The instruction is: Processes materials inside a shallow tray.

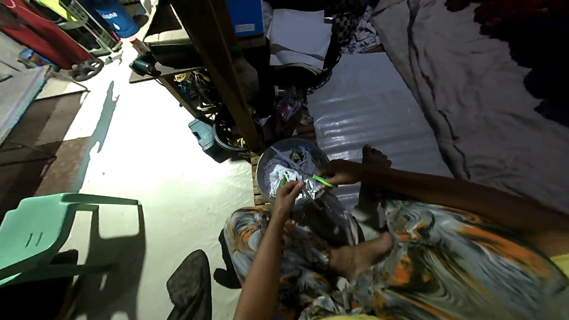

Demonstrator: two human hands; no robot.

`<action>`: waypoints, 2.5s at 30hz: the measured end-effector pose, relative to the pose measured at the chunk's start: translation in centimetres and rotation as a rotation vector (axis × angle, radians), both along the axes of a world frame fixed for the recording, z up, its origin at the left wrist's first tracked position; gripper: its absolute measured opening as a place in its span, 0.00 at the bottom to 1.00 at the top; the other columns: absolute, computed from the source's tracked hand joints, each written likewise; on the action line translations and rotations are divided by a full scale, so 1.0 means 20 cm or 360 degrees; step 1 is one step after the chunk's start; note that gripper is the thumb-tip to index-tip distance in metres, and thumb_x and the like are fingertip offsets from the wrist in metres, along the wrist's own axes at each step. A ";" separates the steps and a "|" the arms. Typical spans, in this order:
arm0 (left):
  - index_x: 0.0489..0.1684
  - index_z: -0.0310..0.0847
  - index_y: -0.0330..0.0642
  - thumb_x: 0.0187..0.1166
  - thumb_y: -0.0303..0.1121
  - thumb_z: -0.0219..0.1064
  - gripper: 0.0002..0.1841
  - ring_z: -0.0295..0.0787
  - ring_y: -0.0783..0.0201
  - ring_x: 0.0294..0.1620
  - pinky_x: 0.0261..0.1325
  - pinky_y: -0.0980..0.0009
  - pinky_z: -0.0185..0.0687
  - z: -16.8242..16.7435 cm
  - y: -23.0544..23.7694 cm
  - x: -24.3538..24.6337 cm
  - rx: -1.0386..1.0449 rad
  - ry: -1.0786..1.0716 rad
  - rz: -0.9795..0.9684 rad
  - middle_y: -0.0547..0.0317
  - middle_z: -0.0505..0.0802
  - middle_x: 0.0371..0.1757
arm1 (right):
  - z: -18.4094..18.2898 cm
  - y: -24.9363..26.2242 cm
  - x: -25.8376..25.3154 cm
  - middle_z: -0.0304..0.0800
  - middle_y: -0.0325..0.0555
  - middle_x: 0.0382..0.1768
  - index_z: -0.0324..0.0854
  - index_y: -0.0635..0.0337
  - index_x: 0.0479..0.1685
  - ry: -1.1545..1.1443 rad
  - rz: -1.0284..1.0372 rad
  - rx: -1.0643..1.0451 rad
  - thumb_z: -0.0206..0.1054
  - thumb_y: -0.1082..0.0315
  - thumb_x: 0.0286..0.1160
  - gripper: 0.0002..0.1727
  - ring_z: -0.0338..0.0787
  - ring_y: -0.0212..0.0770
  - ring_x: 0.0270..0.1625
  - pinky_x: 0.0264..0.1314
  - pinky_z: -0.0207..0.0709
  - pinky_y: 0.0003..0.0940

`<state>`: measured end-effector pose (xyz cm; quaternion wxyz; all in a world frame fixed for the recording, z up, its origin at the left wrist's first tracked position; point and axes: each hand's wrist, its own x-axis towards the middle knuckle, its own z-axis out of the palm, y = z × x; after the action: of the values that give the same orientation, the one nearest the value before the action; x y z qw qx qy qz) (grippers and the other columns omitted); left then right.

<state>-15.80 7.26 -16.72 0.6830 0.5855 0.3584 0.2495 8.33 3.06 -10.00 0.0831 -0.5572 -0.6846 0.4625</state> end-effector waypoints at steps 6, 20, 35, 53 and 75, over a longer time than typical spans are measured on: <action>0.49 0.85 0.28 0.87 0.27 0.59 0.11 0.85 0.76 0.39 0.50 0.76 0.82 0.00 0.00 0.00 0.0000 -0.0008 0.0010 0.60 0.91 0.40 | 0.01 0.00 0.01 0.88 0.55 0.36 0.85 0.71 0.58 0.0000 -0.0052 -0.0003 0.71 0.61 0.80 0.19 0.83 0.41 0.35 0.47 0.77 0.40; 0.48 0.85 0.28 0.86 0.27 0.60 0.10 0.84 0.77 0.39 0.49 0.77 0.82 0.01 0.00 0.00 -0.0012 0.0006 0.0000 0.60 0.90 0.40 | 0.00 -0.01 0.01 0.87 0.48 0.35 0.84 0.70 0.55 0.0205 -0.0107 -0.0106 0.71 0.61 0.80 0.18 0.79 0.30 0.33 0.42 0.74 0.27; 0.49 0.85 0.28 0.87 0.26 0.59 0.10 0.85 0.75 0.40 0.50 0.75 0.83 0.01 0.00 0.00 -0.0051 -0.0021 0.0013 0.59 0.91 0.41 | 0.02 -0.01 0.01 0.85 0.51 0.35 0.83 0.71 0.58 0.0142 -0.0050 -0.0065 0.71 0.62 0.80 0.19 0.78 0.34 0.33 0.43 0.74 0.31; 0.47 0.86 0.29 0.86 0.26 0.60 0.10 0.85 0.76 0.38 0.48 0.77 0.82 0.00 0.00 0.00 -0.0048 -0.0056 0.0027 0.61 0.91 0.39 | 0.01 -0.02 0.02 0.87 0.55 0.37 0.84 0.73 0.58 0.0074 0.0009 0.0000 0.73 0.62 0.78 0.21 0.81 0.39 0.35 0.45 0.76 0.36; 0.48 0.85 0.29 0.87 0.27 0.59 0.10 0.85 0.76 0.39 0.49 0.76 0.82 0.00 0.01 -0.01 -0.0039 -0.0035 0.0027 0.61 0.90 0.39 | -0.01 -0.01 0.03 0.88 0.53 0.34 0.87 0.70 0.55 -0.0010 0.0040 0.0071 0.72 0.65 0.79 0.16 0.81 0.40 0.34 0.44 0.76 0.37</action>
<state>-15.91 7.49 -16.69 0.6919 0.5712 0.3590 0.2571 8.93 2.96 -10.29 0.0876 -0.5479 -0.7020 0.4465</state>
